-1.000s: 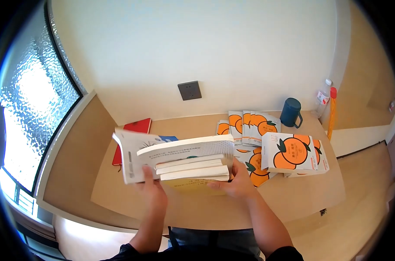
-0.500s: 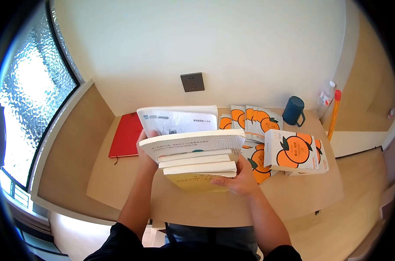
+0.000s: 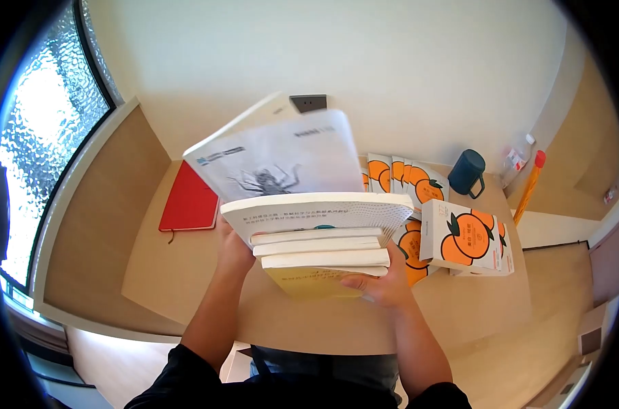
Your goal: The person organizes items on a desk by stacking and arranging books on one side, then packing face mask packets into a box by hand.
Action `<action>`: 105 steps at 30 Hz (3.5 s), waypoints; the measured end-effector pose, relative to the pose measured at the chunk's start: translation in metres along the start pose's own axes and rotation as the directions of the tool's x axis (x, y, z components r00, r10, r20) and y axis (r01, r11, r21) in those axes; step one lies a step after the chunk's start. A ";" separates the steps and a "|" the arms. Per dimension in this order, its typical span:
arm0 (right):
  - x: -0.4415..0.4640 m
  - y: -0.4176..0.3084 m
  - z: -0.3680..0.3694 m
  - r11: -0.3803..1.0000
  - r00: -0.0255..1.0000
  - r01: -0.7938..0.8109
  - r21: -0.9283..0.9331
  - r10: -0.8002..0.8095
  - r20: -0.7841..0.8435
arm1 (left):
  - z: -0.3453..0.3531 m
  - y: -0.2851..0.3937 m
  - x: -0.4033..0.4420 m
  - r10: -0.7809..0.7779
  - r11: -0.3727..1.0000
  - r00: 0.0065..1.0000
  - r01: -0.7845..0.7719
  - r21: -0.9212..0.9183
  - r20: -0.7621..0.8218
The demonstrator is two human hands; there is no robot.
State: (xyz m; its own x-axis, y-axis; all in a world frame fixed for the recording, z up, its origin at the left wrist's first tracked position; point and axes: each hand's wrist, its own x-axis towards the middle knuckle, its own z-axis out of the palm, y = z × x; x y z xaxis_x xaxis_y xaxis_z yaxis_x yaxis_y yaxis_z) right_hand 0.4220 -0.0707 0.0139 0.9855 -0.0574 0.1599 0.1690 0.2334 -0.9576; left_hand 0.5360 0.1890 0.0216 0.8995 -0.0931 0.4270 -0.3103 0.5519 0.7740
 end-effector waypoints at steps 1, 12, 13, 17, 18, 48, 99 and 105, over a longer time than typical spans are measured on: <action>0.000 0.001 0.000 1.000 1.000 0.020 -0.005 -0.020 0.004 | -0.006 -0.011 -0.004 -0.037 0.999 0.999 0.037 0.013 0.029; -0.001 0.005 0.006 0.987 0.987 0.158 0.007 -0.158 0.035 | -0.019 -0.033 -0.037 -0.282 0.921 0.959 0.283 -0.269 0.042; 0.000 0.003 0.007 0.986 0.986 0.164 0.021 -0.165 0.040 | -0.017 -0.032 -0.036 -0.263 0.929 0.964 0.265 -0.259 0.044; -0.001 0.001 0.007 0.995 0.995 0.077 0.058 -0.081 0.065 | -0.009 -0.029 -0.035 -0.063 0.991 0.997 0.066 -0.113 0.033; -0.002 0.001 0.006 0.997 0.996 0.043 0.061 -0.048 0.069 | -0.006 -0.028 -0.037 -0.049 0.993 0.999 0.050 -0.111 0.010; 0.005 0.012 0.011 0.993 0.993 0.118 0.012 -0.118 -0.011 | -0.018 -0.015 -0.040 0.166 0.844 0.979 -0.202 0.497 0.116; 0.004 -0.001 0.007 0.996 0.996 0.091 0.010 -0.091 0.020 | -0.007 0.021 0.086 0.351 0.852 0.914 -0.221 0.474 -0.204; 0.002 -0.009 0.012 0.994 0.994 0.106 0.002 -0.106 0.007 | 0.025 0.070 0.061 0.165 0.905 0.981 -0.191 0.381 0.098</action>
State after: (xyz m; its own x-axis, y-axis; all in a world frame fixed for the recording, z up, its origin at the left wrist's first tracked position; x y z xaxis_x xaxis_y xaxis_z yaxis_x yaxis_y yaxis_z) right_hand 0.4225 -0.0617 0.0260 0.9620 -0.0747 0.2626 0.2728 0.2275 -0.9348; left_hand 0.5613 0.2014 0.1139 0.8012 -0.0813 0.5929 -0.5695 0.2010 0.7971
